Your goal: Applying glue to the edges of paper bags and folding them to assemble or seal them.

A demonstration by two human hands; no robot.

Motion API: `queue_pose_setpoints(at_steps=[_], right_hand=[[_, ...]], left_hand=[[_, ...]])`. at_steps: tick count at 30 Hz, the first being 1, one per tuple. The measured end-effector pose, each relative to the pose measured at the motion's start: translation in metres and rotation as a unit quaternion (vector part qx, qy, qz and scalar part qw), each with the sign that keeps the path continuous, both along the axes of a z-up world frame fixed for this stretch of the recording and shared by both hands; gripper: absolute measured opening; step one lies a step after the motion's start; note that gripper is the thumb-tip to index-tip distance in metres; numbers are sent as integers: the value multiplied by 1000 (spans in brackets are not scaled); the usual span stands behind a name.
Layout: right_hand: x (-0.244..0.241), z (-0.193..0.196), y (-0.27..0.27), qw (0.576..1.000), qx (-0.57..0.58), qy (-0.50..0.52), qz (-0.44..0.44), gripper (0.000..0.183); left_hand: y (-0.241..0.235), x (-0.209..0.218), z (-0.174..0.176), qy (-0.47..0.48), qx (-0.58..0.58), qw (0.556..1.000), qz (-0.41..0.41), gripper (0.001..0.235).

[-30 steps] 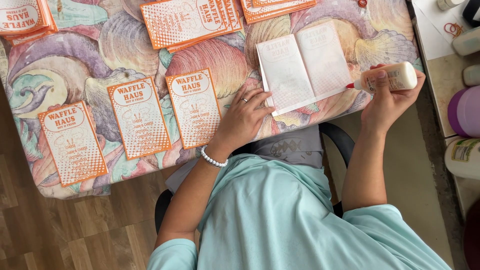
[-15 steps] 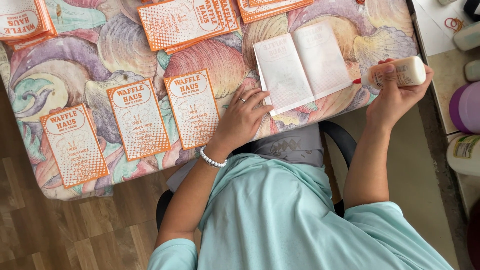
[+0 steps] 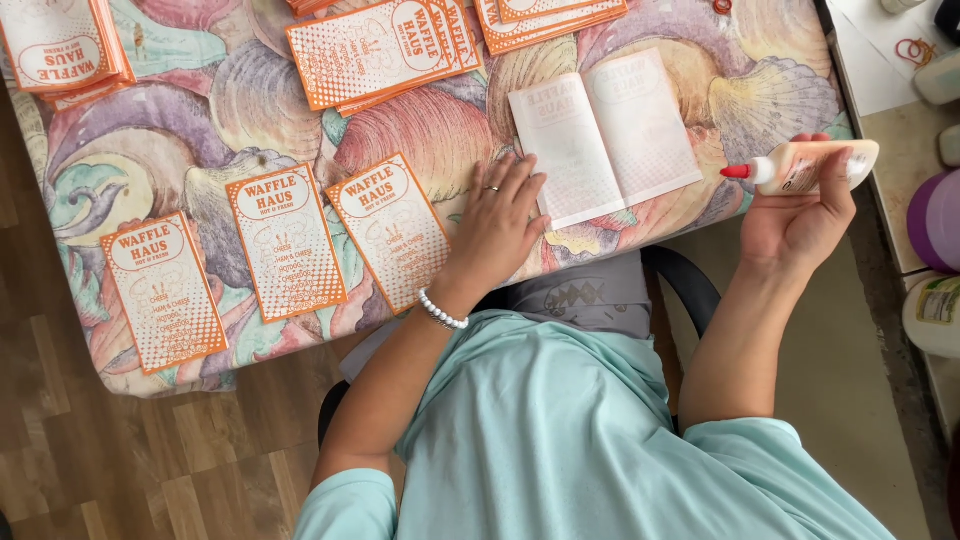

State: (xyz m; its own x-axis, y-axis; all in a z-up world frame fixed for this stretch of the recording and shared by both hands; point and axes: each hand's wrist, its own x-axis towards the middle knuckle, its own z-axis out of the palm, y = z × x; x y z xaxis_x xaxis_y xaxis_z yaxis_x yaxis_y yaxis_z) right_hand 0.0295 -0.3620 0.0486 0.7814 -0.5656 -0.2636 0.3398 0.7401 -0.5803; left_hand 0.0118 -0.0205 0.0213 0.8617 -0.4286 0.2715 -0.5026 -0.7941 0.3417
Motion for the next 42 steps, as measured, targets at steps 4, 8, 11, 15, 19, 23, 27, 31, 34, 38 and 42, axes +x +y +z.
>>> queue_pose_setpoints(at_steps=[4,8,11,15,19,23,27,31,34,38,42], right_hand=[[-9,8,12,1000,-21,-1,20,34],[-18,10,40,988,-128,-29,83,31],[-19,-17,69,962,-240,-53,119,30],[-25,-14,121,908,-346,-123,202,40],[-23,-2,150,886,-375,-124,241,44],[-23,5,162,871,-404,-99,260,45],[-23,5,166,858,-431,-96,262,44],[-22,2,166,856,-435,-95,262,44],[-24,3,166,855,-438,-95,260,44],[-24,6,168,846,-453,-93,265,45],[-25,6,170,840,-464,-93,266,46]], left_hand=[[-6,-3,-2,-26,28,999,25,65],[-5,-4,-3,-39,30,998,32,61],[-5,-5,3,3,6,999,48,66],[-2,-6,-3,33,-64,994,84,84],[0,-6,-5,49,-90,991,84,98],[-2,-5,-4,44,-71,991,102,107],[-1,-6,-7,44,-89,990,103,112],[-1,-6,-9,48,-108,988,101,114],[-2,-6,-10,56,-108,987,100,115],[-1,-5,-9,49,-103,988,105,120],[-1,-7,-8,48,-97,989,105,121]])
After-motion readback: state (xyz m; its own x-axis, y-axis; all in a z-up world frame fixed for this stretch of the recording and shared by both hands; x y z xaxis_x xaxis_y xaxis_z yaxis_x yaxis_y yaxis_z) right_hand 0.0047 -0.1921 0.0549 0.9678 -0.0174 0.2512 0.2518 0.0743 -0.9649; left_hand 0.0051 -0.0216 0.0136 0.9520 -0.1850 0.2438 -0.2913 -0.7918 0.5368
